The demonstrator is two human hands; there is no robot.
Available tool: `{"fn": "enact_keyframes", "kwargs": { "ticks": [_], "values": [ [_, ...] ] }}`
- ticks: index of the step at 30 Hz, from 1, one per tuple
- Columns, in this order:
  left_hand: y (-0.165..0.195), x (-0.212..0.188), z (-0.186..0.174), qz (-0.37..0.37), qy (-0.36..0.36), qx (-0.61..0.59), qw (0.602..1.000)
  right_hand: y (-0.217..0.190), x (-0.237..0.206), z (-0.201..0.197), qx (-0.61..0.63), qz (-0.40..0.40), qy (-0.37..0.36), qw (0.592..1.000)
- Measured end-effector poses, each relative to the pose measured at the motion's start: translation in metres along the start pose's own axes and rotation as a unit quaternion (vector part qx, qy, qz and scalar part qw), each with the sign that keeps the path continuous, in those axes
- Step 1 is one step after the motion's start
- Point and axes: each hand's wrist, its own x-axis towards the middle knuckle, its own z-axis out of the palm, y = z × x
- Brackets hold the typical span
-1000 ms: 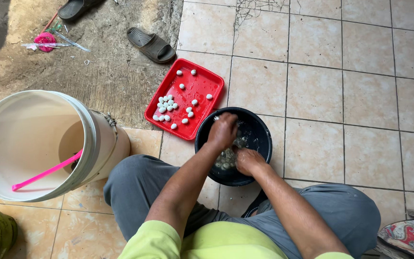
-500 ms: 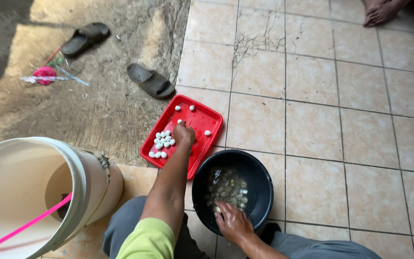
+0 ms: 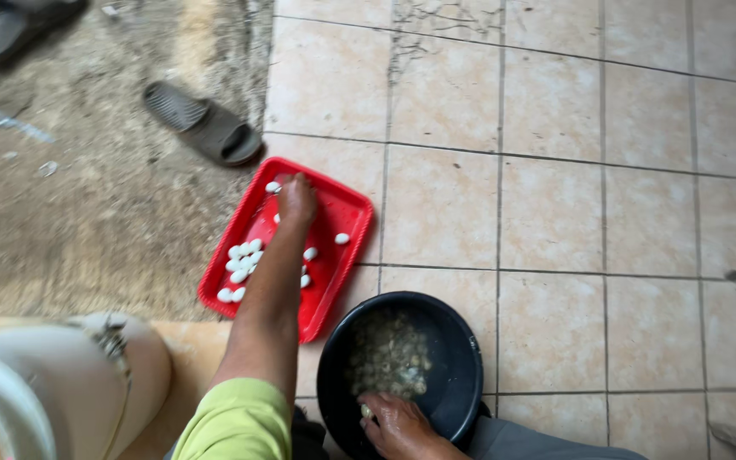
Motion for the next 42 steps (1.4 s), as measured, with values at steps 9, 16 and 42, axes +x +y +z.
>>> {"fn": "enact_keyframes", "kwargs": {
  "ticks": [9, 16, 42],
  "values": [
    [0.017, -0.016, 0.006, 0.058, 0.023, 0.008, 0.998, 0.015, 0.007, -0.029, -0.083, 0.033, 0.018, 0.996],
    [0.059, -0.022, -0.028, 0.033, -0.035, -0.171, 0.984, 0.033, 0.029, -0.011, -0.183, 0.065, -0.056, 0.979],
    [0.126, -0.285, -0.16, 0.068, -0.293, -0.541, 0.785, -0.108, -0.103, -0.143, -0.081, -0.378, 0.407, 0.828]
  ]
}}
